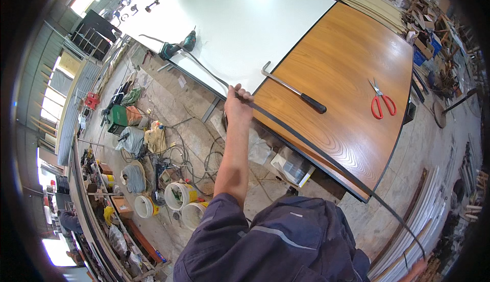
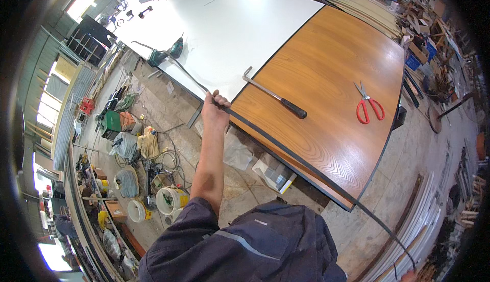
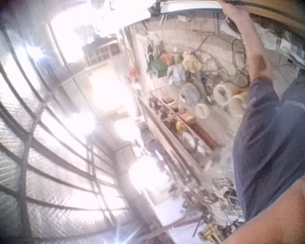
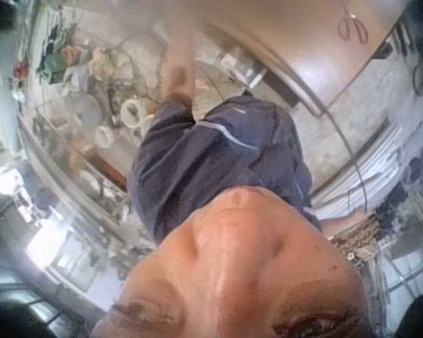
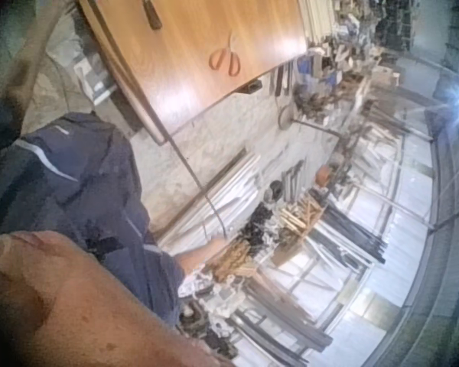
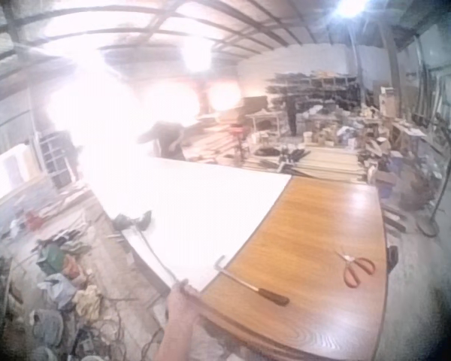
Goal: The person measures and cuts a black rubber strip to fit the curved edge of a wooden panel, then presses the strip into a groove along the panel's edge. The person uses red-handled scissors to trim excess material and adjusts the strip by hand to ensure a snug fit.
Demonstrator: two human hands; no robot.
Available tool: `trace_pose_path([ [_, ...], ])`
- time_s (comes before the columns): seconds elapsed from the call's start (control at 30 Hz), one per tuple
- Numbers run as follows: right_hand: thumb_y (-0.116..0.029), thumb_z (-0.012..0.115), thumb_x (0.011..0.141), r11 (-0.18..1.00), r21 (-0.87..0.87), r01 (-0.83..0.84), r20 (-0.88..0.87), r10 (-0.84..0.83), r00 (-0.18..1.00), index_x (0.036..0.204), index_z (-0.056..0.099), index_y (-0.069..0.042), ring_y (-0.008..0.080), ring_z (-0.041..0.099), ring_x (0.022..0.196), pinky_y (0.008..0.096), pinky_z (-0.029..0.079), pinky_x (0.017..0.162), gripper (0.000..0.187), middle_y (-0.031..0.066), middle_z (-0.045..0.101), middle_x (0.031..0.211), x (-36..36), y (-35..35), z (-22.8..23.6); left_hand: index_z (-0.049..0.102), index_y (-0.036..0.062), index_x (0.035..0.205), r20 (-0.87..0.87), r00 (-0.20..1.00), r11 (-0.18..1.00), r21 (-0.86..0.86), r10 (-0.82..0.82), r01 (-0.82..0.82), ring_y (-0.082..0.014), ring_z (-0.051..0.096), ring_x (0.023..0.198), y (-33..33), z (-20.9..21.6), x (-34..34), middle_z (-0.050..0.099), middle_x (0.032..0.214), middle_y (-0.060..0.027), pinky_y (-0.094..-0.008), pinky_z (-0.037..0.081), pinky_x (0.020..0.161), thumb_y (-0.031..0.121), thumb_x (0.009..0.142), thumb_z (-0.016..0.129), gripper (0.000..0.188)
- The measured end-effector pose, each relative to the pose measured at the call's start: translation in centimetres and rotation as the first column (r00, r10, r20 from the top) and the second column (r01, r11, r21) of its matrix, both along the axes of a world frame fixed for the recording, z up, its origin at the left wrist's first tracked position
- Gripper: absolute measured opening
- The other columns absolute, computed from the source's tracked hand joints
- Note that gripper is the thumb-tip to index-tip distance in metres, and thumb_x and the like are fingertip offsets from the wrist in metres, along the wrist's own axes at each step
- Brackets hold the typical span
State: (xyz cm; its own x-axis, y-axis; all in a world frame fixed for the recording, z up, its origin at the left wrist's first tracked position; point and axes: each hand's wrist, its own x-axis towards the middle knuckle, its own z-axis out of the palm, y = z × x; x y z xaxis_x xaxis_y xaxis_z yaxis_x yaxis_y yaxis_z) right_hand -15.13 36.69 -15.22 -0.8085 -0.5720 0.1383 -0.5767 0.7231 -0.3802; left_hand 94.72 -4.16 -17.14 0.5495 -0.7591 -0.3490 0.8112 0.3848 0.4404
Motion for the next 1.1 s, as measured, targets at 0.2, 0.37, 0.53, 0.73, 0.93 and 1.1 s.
trace_pose_path([
  [0.2, -0.028, 0.059, 0.094, 0.95, -0.107, 0.294, 0.116, -0.282, 0.953, 0.134, 0.062, 0.004, 0.0271, 0.063, 0.111, 0.041, 0.05, 0.091, 0.051, 0.0201, 0.067, 0.121, 2.6, 4.0, 5.6, 0.058, 0.008, 0.1, 0.031, 0.986, 0.985, -0.047, -0.163, 0.164, -0.0139, 0.047, 0.06, 3.1, 2.4, -3.4, 0.047, 0.069, 0.0019, -0.0298, 0.041, 0.057, 0.036, 0.108, 0.053, 0.03],
  [0.37, -0.03, 0.056, 0.103, 0.832, -0.364, -0.419, 0.484, 0.553, 0.679, 0.139, 0.056, 0.003, 0.025, 0.064, 0.119, 0.0377, 0.051, 0.101, 0.05, 0.015, 0.064, 0.134, 33.2, -15.0, 2.1, 0.057, 0.0087, 0.102, -0.13, 0.745, 0.755, -0.044, -0.654, 0.654, -0.0172, 0.048, 0.064, 9.5, 5.9, -21.3, 0.046, 0.07, -0.0008, -0.0333, 0.042, 0.061, 0.041, 0.107, 0.054, 0.033],
  [0.53, -0.011, 0.068, 0.09, 0.48, -0.293, -0.827, 0.603, 0.764, 0.229, 0.131, 0.06, 0.006, 0.0289, 0.061, 0.124, 0.0417, 0.044, 0.107, 0.044, 0.0197, 0.068, 0.124, 61.6, -19.9, 4.1, 0.054, 0.007, 0.104, -0.048, 0.422, 0.424, -0.158, -0.905, 0.892, -0.0241, 0.054, 0.072, 13.9, 8.8, -31.0, 0.049, 0.073, -0.0048, -0.0378, 0.047, 0.075, 0.042, 0.109, 0.049, 0.036],
  [0.73, -0.009, 0.059, 0.098, 0.673, -0.205, -0.711, 0.786, 0.546, 0.291, 0.122, 0.067, 0.003, 0.0116, 0.06, 0.064, 0.0289, 0.05, 0.06, 0.028, 0.0049, 0.064, 0.073, 51.2, -15.7, -2.7, 0.055, 0.0075, 0.1, 0.039, 0.808, 0.805, 0.121, -0.588, 0.58, -0.0155, 0.04, 0.057, 9.5, 6.3, -24.6, 0.039, 0.064, 0.0011, -0.0356, 0.042, 0.062, 0.041, 0.11, 0.049, 0.035],
  [0.93, -0.019, 0.059, 0.099, 0.88, 0.176, -0.442, 0.41, 0.343, 0.845, 0.117, 0.07, 0.002, 0.0109, 0.053, 0.057, 0.0339, 0.045, 0.05, 0.029, 0.0, 0.054, 0.069, 24.1, -5.9, -10.9, 0.052, 0.0089, 0.102, 0.143, 0.957, 0.962, 0.148, -0.252, 0.231, -0.0117, 0.038, 0.058, 5.3, 1.4, -12.0, 0.042, 0.069, 0.0017, -0.0275, 0.036, 0.054, 0.038, 0.11, 0.05, 0.03],
  [1.1, -0.03, 0.055, 0.096, 0.93, 0.356, 0.089, -0.323, 0.033, 0.946, 0.117, 0.068, 0.007, 0.0375, 0.067, 0.071, 0.0484, 0.052, 0.063, 0.044, 0.021, 0.07, 0.084, -2.8, 11.4, -3.4, 0.051, 0.0102, 0.097, 0.22, 0.959, 0.98, 0.127, -0.18, 0.155, -0.01, 0.028, 0.052, 5.8, 1.3, -6.9, 0.033, 0.066, 0.0041, -0.0269, 0.025, 0.046, 0.038, 0.112, 0.044, 0.033],
])
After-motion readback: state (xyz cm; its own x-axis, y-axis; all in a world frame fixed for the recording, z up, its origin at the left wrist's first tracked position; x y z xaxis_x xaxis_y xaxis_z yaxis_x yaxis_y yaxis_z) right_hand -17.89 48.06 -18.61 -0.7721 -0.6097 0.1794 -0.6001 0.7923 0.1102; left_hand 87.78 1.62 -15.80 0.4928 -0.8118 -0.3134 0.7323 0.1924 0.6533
